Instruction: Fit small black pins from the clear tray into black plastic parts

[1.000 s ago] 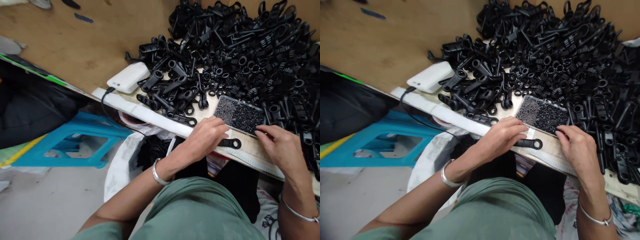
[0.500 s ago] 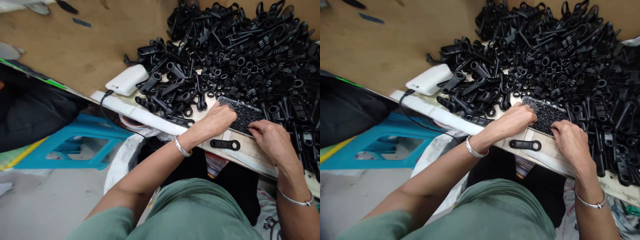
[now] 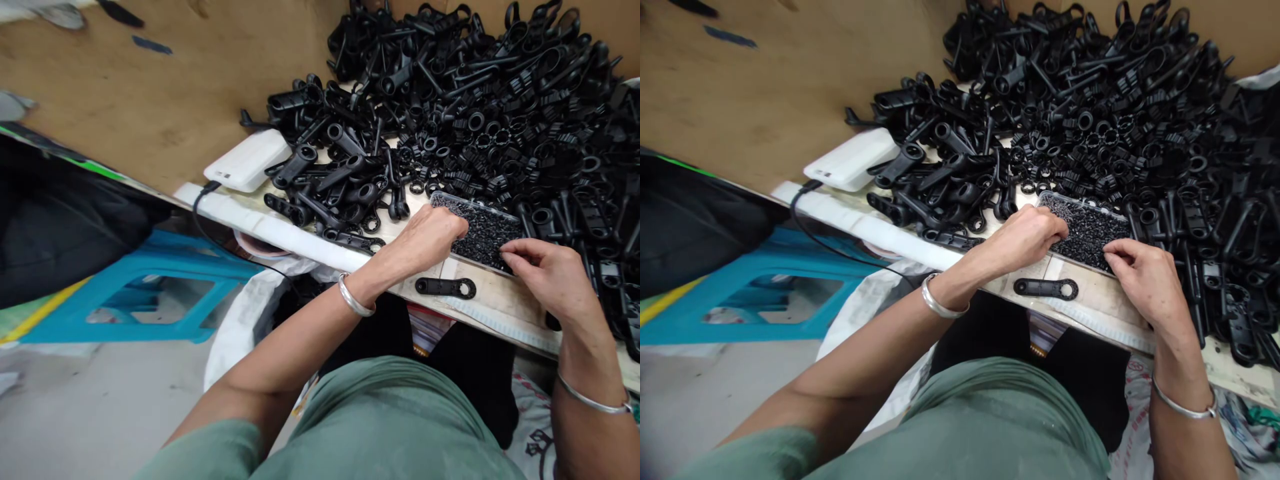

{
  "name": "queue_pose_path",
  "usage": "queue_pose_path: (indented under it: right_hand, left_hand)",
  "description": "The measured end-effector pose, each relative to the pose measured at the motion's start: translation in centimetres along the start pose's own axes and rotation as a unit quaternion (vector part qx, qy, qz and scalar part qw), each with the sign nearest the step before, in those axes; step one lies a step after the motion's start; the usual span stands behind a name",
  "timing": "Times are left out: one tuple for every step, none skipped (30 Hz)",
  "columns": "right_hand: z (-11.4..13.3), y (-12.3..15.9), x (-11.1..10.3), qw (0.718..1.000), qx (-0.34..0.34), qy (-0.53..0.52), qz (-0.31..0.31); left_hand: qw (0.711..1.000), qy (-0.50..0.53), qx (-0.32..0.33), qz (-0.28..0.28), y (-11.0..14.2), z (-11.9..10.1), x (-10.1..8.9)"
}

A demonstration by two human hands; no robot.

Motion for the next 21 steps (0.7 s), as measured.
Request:
queue_pose_path:
  right_hand:
    - [0.0,0.0,0.0,1.0,0.01,-0.03,0.001]
    - [0.0,0.0,-0.1,0.998,0.019,-0.061,0.003]
    - [-0.1,0.1,-0.1,0.995,0.029,-0.091,0.005]
    - [-0.2,0.2,-0.1,0.992,0.04,-0.12,0.008]
    - [-0.4,0.3,-0.1,0.988,0.055,-0.147,0.012]
    - [-0.7,0.4,0.0,0.982,0.073,-0.174,0.015]
    - [-1.0,0.6,0.2,0.974,0.093,-0.204,0.017]
    - [-1.3,0.8,0.3,0.965,0.111,-0.238,0.018]
    - [-1.5,1.0,0.5,0.953,0.125,-0.276,0.018]
    - [-1.5,1.2,0.7,0.94,0.135,-0.314,0.02]
    - [-1.4,1.4,0.9,0.926,0.14,-0.35,0.024]
    - [-1.2,1.6,1.2,0.913,0.142,-0.382,0.029]
    - [-1.0,1.8,1.4,0.9,0.143,-0.409,0.035]
    - [-0.6,2.1,1.6,0.89,0.144,-0.431,0.041]
    - [-0.3,2.3,1.7,0.882,0.143,-0.447,0.043]
    - [0.1,2.6,1.8,0.876,0.139,-0.46,0.042]
    - [0.5,2.9,1.8,0.872,0.132,-0.469,0.038]
    - [0.9,3.3,1.8,0.87,0.123,-0.476,0.033]
    - [1.2,3.6,1.7,0.869,0.111,-0.482,0.028]
    - [1.6,3.9,1.6,0.868,0.099,-0.486,0.023]
    - [1.8,4.3,1.6,0.869,0.086,-0.487,0.018]
  left_hand:
    - [1.0,0.005,-0.002,-0.002,0.0,0.1,0.0]
    - [1.0,0.006,-0.005,0.0,0.1,0.1,0.1]
    - [1.0,0.009,-0.007,0.0,0.1,0.1,0.0]
    - [1.0,0.02,-0.008,-0.007,0.2,0.1,-0.1]
    - [0.999,0.034,-0.009,-0.016,0.2,0.0,-0.4]
    - [0.998,0.051,-0.011,-0.024,0.3,-0.1,-0.6]
    - [0.997,0.07,-0.013,-0.032,0.4,-0.2,-0.9]
    - [0.995,0.093,-0.016,-0.04,0.5,-0.3,-1.1]
    - [0.991,0.119,-0.021,-0.048,0.6,-0.4,-1.3]
    - [0.987,0.148,-0.027,-0.056,0.8,-0.5,-1.4]
    - [0.981,0.179,-0.035,-0.063,0.9,-0.5,-1.5]
    - [0.974,0.213,-0.043,-0.07,1.1,-0.6,-1.5]
    - [0.963,0.251,-0.052,-0.077,1.4,-0.6,-1.4]
    - [0.951,0.293,-0.059,-0.08,1.6,-0.7,-1.3]
    - [0.935,0.338,-0.066,-0.082,1.9,-0.8,-1.1]
    - [0.916,0.386,-0.073,-0.083,2.3,-0.9,-0.9]
    - [0.893,0.434,-0.083,-0.083,2.6,-1.0,-0.7]
    - [0.868,0.479,-0.096,-0.082,3.0,-1.0,-0.3]
    - [0.842,0.521,-0.112,-0.082,3.4,-1.0,0.0]
    - [0.816,0.558,-0.129,-0.083,3.8,-1.0,0.4]
    - [0.789,0.591,-0.143,-0.084,4.2,-0.9,0.7]
Point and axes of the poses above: each hand's wrist, its own y-axis away from the middle knuckle, its own x-axis out of the palm, z = x × y, the point moved 8 cm from there along -y, towards the middle knuckle
